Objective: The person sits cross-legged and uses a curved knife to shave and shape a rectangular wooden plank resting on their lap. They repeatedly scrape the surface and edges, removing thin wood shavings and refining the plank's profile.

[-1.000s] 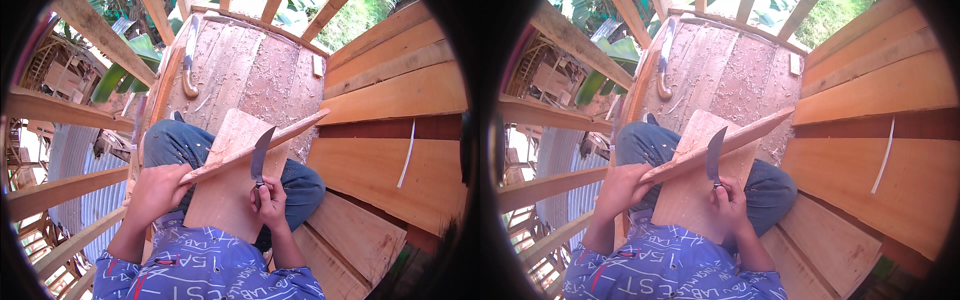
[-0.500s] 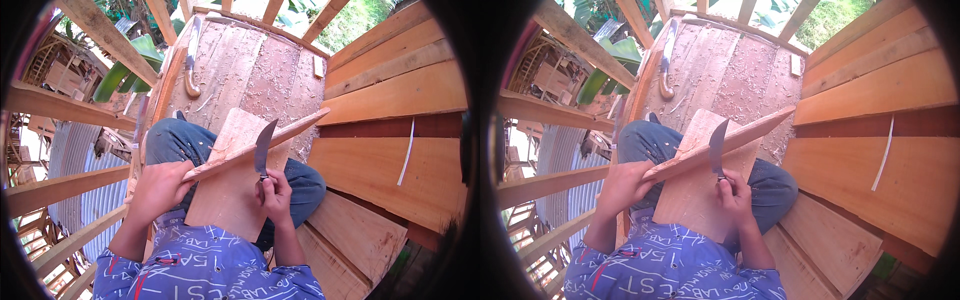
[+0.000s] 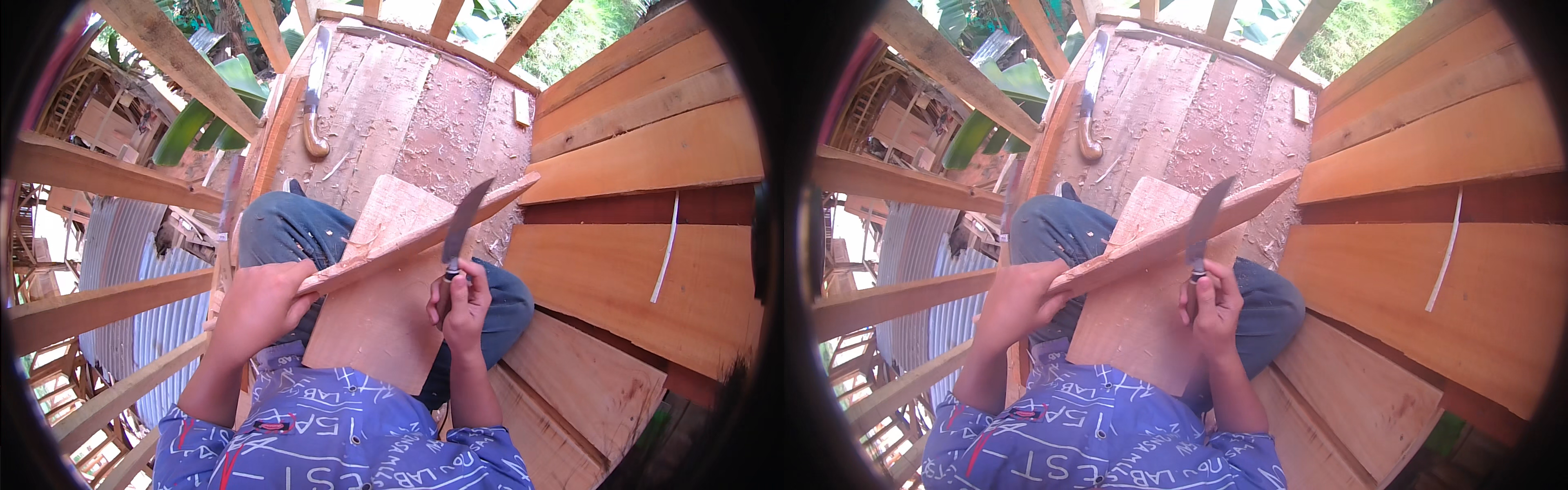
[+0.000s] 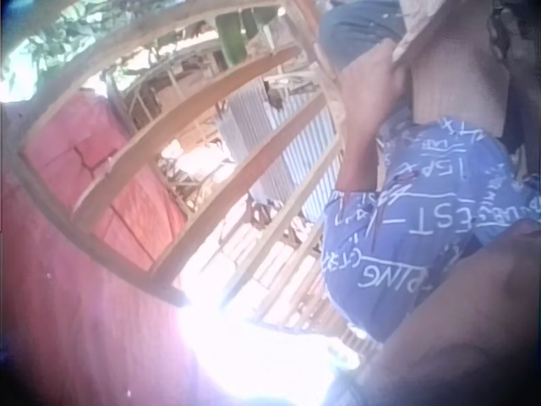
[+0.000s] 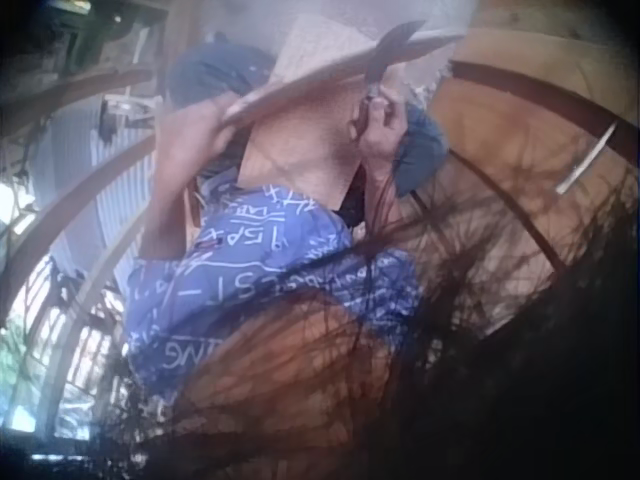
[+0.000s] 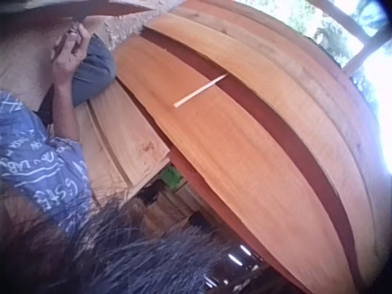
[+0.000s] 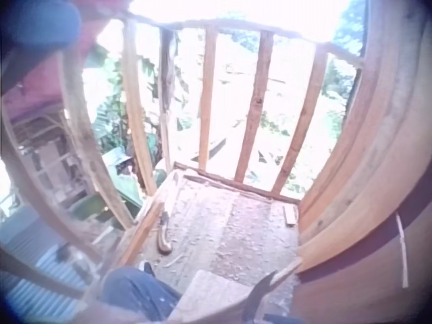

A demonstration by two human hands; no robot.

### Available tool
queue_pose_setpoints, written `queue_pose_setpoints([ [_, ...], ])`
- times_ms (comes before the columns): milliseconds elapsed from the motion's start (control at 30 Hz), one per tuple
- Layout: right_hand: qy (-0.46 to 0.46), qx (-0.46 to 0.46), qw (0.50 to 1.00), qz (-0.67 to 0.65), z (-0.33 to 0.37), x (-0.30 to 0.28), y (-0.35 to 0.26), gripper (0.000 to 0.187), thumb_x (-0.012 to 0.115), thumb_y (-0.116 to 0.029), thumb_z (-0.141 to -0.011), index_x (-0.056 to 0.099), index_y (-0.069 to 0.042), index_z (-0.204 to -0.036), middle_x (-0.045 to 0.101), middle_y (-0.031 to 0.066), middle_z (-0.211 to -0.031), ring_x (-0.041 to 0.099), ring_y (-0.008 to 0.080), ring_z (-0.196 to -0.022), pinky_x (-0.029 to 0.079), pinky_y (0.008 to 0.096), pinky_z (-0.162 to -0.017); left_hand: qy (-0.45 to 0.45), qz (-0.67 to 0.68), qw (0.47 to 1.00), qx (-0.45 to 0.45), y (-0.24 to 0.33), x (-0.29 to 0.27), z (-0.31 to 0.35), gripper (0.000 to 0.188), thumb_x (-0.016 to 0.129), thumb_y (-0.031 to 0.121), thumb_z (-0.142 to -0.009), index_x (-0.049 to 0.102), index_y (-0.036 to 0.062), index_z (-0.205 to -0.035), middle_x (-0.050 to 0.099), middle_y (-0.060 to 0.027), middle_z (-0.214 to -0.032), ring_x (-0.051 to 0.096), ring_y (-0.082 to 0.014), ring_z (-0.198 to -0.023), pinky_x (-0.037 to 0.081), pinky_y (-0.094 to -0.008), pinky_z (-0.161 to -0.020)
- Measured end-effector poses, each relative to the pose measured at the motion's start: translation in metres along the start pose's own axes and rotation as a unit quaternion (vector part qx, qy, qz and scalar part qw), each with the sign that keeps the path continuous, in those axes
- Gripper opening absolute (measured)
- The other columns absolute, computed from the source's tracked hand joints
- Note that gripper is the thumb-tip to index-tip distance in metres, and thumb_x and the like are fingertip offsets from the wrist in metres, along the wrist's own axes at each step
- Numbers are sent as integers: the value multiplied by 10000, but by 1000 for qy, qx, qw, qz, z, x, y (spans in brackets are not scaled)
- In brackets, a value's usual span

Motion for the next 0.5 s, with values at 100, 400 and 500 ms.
queue_pose_setpoints([
  [100,-59,-37,993,91,4,6,-1,227,466,-180,-1034,473,-57,-1224,478,46,-598,447,98,-468,393,228,-399,-11,16,1000,-17,-1,4,1,199,701,163,-775,612,58,-918,642,-152,-814,628,-370,-802,472,-457,-684],
  [400,-54,-46,992,102,11,2,0,219,479,-150,-1023,476,-60,-1222,543,85,-650,466,103,-447,384,227,-396,-17,15,1000,-20,0,6,0,196,693,164,-784,618,57,-929,639,-146,-819,629,-362,-813,476,-453,-693],
  [500,-97,-11,991,94,22,13,9,205,481,-123,-1012,477,-62,-1208,538,87,-646,476,102,-455,386,230,-394,-19,8,1000,-17,2,7,2,200,686,159,-791,627,62,-955,638,-136,-828,631,-360,-816,477,-452,-695],
])
Point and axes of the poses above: each hand's wrist, its own z-axis away from the middle knuckle, its own x-axis out of the palm, y = z × x, the point moved 9 cm from there along -z, towards the middle knuckle
